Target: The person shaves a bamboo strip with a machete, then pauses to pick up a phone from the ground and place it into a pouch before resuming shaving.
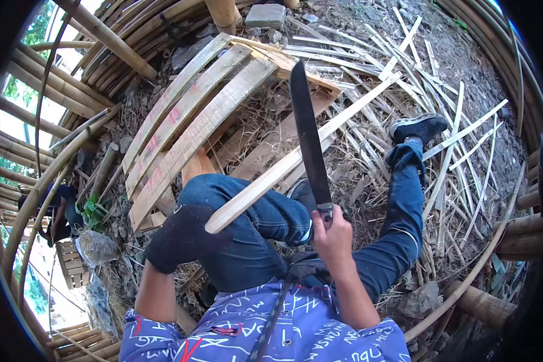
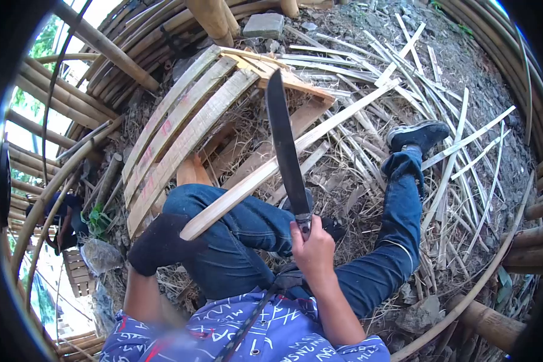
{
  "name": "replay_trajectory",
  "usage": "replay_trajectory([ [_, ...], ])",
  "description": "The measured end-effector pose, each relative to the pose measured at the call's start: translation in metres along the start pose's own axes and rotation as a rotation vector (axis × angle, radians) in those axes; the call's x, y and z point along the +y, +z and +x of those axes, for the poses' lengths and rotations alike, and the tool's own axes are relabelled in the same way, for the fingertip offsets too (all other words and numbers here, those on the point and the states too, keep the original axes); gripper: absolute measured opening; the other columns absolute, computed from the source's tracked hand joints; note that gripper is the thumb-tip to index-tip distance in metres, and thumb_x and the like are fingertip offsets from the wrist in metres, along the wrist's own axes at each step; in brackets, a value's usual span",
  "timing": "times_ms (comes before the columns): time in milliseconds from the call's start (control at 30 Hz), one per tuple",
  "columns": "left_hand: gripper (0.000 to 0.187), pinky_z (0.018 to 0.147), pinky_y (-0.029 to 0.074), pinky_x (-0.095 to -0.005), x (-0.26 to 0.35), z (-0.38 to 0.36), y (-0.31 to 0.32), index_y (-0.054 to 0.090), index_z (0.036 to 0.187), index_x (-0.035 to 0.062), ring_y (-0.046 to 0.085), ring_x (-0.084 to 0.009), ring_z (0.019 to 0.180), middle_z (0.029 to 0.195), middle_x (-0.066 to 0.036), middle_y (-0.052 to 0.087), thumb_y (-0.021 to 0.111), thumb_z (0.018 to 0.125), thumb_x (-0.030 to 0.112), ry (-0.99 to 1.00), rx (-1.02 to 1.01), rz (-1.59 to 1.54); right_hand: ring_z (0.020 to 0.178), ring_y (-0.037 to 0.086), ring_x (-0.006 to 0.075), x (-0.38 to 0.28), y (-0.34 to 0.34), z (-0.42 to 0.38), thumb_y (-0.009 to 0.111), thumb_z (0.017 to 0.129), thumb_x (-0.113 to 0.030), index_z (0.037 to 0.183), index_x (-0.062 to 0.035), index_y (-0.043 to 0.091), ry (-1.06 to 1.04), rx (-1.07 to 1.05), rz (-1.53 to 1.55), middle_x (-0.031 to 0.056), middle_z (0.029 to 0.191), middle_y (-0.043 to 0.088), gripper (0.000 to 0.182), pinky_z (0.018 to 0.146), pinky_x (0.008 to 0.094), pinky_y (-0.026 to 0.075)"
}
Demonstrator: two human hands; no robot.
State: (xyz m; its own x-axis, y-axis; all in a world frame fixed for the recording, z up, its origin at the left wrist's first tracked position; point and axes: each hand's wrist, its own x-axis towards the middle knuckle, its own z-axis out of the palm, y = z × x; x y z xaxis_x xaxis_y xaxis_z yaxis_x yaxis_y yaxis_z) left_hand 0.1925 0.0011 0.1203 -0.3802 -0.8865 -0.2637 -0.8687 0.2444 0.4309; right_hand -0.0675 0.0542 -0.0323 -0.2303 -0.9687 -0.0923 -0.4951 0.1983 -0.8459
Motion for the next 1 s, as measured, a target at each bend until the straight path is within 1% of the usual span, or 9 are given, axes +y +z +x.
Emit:
replay_trajectory([
  [267,0.026,0.066,0.049,-0.0454,-0.006,-0.005,-0.005,0.068,0.09,0.0061,0.064,-0.0385,0.077,0.081,-0.02,0.065,0.074,0.075,0.027,0.048,-0.002,0.093,0.057,0.062,0.0336,-0.006,0.011,-0.02,0.072,0.083,-0.027,0.104,0.0016,0.054,-0.288,0.077,0.006,0.0149,0.065,0.06,0.04,0.052,0.0403,0.048],
  [333,0.028,0.067,0.049,-0.0449,-0.008,-0.004,-0.008,0.066,0.092,0.0039,0.063,-0.0404,0.079,0.083,-0.021,0.065,0.072,0.074,0.024,0.017,-0.103,-0.061,0.055,0.059,0.0296,-0.023,0.007,-0.019,0.077,0.078,-0.024,0.099,-0.0002,0.053,-0.217,0.035,0.135,0.0125,0.063,0.058,0.04,0.053,0.0384,0.048],
  [367,0.028,0.067,0.049,-0.0449,-0.009,-0.005,-0.009,0.066,0.092,0.0039,0.063,-0.0404,0.079,0.083,-0.021,0.065,0.072,0.074,0.024,0.019,-0.104,-0.063,0.054,0.058,0.0159,-0.033,0.004,-0.017,0.081,0.074,-0.016,0.098,-0.0012,0.052,-0.157,-0.034,0.183,0.0083,0.065,0.061,0.04,0.051,0.0316,0.045],
  [400,0.029,0.07,0.049,-0.0442,-0.012,-0.006,-0.01,0.065,0.096,0.0031,0.062,-0.0398,0.082,0.085,-0.02,0.065,0.072,0.074,0.021,0.02,-0.116,-0.122,0.054,0.058,0.0159,-0.037,0.006,-0.015,0.081,0.074,-0.016,0.098,-0.0012,0.052,-0.155,-0.032,0.177,0.0083,0.065,0.061,0.04,0.051,0.0316,0.045],
  [500,0.034,0.076,0.048,-0.0434,-0.016,-0.007,-0.009,0.064,0.103,0.0024,0.061,-0.0391,0.087,0.09,-0.02,0.064,0.072,0.073,0.018,0.082,-0.113,-0.132,0.062,0.067,0.032,-0.034,0.013,-0.002,0.079,0.076,-0.025,0.094,0.0012,0.056,-0.036,-0.203,0.246,0.0178,0.068,0.065,0.04,0.058,0.0374,0.052],
  [633,0.044,0.082,0.048,-0.043,-0.023,-0.007,-0.01,0.061,0.112,0.0027,0.061,-0.0388,0.094,0.097,-0.02,0.064,0.073,0.072,0.017,0.048,-0.176,-0.08,0.07,0.065,0.0377,-0.02,0.009,0.017,0.073,0.074,-0.022,0.074,0.0009,0.062,-0.099,-0.195,0.003,0.0214,0.068,0.064,0.025,0.061,0.0423,0.053],
  [800,0.046,0.085,0.047,-0.0431,-0.013,-0.005,-0.013,0.06,0.116,0.0025,0.06,-0.0381,0.099,0.101,-0.021,0.063,0.072,0.074,0.018,0.049,-0.178,-0.121,0.067,0.064,0.039,-0.035,0.013,0.011,0.071,0.07,-0.019,0.074,-0.002,0.061,-0.217,-0.237,0.067,0.0206,0.067,0.063,0.019,0.06,0.0441,0.052],
  [867,0.047,0.086,0.047,-0.0432,-0.017,-0.007,-0.014,0.06,0.117,0.0024,0.06,-0.0379,0.1,0.103,-0.021,0.063,0.071,0.074,0.018,0.018,-0.191,-0.124,0.065,0.064,0.0388,-0.015,0.027,0.027,0.073,0.068,-0.017,0.068,-0.0028,0.057,-0.344,-0.057,-0.134,0.021,0.063,0.06,0.022,0.058,0.0442,0.05],
  [1000,0.048,0.089,0.046,-0.0426,-0.019,-0.009,-0.008,0.059,0.12,0.0023,0.059,-0.0373,0.104,0.109,-0.022,0.062,0.07,0.076,0.018,0.0,-0.198,-0.143,0.07,0.064,0.0401,0.024,0.024,0.052,0.069,0.069,-0.016,0.074,-0.0042,0.061,-0.191,-0.014,-0.105,0.0208,0.069,0.063,0.016,0.065,0.0482,0.052],
])
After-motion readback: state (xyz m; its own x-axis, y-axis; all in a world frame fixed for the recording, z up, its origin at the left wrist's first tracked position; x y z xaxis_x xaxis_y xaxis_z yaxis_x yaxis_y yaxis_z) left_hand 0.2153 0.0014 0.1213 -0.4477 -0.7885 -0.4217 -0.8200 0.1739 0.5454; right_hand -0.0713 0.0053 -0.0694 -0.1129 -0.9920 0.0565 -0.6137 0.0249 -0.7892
